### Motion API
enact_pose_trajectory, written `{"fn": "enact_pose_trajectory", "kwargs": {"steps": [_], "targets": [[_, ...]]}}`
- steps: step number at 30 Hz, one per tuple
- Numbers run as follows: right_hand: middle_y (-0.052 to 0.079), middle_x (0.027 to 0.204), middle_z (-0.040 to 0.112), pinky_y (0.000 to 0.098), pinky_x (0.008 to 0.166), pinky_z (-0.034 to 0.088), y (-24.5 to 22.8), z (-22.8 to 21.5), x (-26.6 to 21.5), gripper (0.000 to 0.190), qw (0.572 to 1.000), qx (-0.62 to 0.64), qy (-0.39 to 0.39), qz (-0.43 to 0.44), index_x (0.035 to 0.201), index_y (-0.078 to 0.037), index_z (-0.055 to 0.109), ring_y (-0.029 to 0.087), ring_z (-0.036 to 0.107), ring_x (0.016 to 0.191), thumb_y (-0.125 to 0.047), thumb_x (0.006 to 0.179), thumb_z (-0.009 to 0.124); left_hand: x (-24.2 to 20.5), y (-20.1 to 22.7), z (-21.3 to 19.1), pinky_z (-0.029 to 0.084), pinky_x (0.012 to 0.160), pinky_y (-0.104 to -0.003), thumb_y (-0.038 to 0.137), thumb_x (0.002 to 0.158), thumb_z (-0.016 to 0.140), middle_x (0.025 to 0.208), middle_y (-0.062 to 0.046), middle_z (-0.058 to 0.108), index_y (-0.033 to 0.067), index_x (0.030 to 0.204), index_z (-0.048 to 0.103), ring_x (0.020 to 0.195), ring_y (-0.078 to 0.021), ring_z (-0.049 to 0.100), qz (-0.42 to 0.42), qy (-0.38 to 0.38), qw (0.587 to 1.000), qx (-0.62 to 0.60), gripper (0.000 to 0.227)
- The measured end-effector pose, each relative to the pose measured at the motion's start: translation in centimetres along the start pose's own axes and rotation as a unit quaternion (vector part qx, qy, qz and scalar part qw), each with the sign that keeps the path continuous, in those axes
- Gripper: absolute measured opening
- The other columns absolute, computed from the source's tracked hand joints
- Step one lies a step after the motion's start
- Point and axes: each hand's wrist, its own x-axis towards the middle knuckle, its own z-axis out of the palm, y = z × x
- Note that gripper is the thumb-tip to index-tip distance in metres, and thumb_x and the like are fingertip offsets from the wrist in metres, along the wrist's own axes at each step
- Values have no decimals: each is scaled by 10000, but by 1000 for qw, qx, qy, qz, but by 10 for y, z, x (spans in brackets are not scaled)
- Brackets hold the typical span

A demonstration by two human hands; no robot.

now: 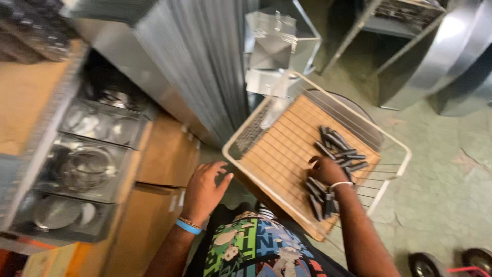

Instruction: The person repeatedly picks up small cylindrical metal parts from a wire basket and places them into a metal tray on a shelf. The person handles the parts one at a time, transferring them from the basket to the tray in a repetitive cycle.

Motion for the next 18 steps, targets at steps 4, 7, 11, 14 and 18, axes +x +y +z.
{"fn": "enact_pose_trajectory", "kwargs": {"steps": [4, 7, 11, 14, 18], "targets": [[246, 1180, 884, 588, 1057, 685, 41, 39, -11, 451, 990, -116, -71, 25, 1226, -99, 898, 495, 835, 1192, -425, 914, 885, -3, 28, 38, 639, 959, -481, 272, 999, 859, 1033, -97, 876, 133, 1295, 814, 1015, -335, 833, -31, -33, 999, 6, 330], [229, 1172, 868, 602, 1013, 700, 81, 88, -15, 589, 984, -141, -90, 54, 1255, -89, 857, 473, 847, 1169, -529, 870, 926, -13, 39, 59, 650, 933, -477, 282, 990, 860, 1027, -92, 875, 150, 1281, 820, 1004, -333, 836, -43, -39, 998, 12, 322], [155, 1127, 874, 666, 893, 693, 96, 138, -28, 547, 969, -203, -84, 110, 1307, -131, 740, 449, 874, 1074, -533, 940, 791, -23, 52, 69, 669, 903, -473, 273, 1004, 845, 1027, -107, 879, 136, 1282, 819, 987, -342, 845, -60, -41, 997, 11, 311], [142, 1115, 863, 678, 878, 686, 91, 139, -37, 501, 968, -221, -72, 91, 1388, -134, 687, 451, 873, 1076, -432, 987, 717, -26, 50, 79, 671, 884, -482, 248, 1014, 839, 1016, -128, 875, 105, 1265, 827, 968, -353, 848, -73, -36, 997, -2, 289], [207, 1125, 855, 767, 843, 654, 100, 155, -38, 589, 968, -233, -68, 57, 1577, -57, 584, 515, 860, 1075, -277, 1037, 662, -26, 55, 74, 677, 879, -485, 253, 1001, 848, 1019, -119, 877, 124, 1270, 828, 973, -347, 856, -64, -38, 997, 14, 299]]}}
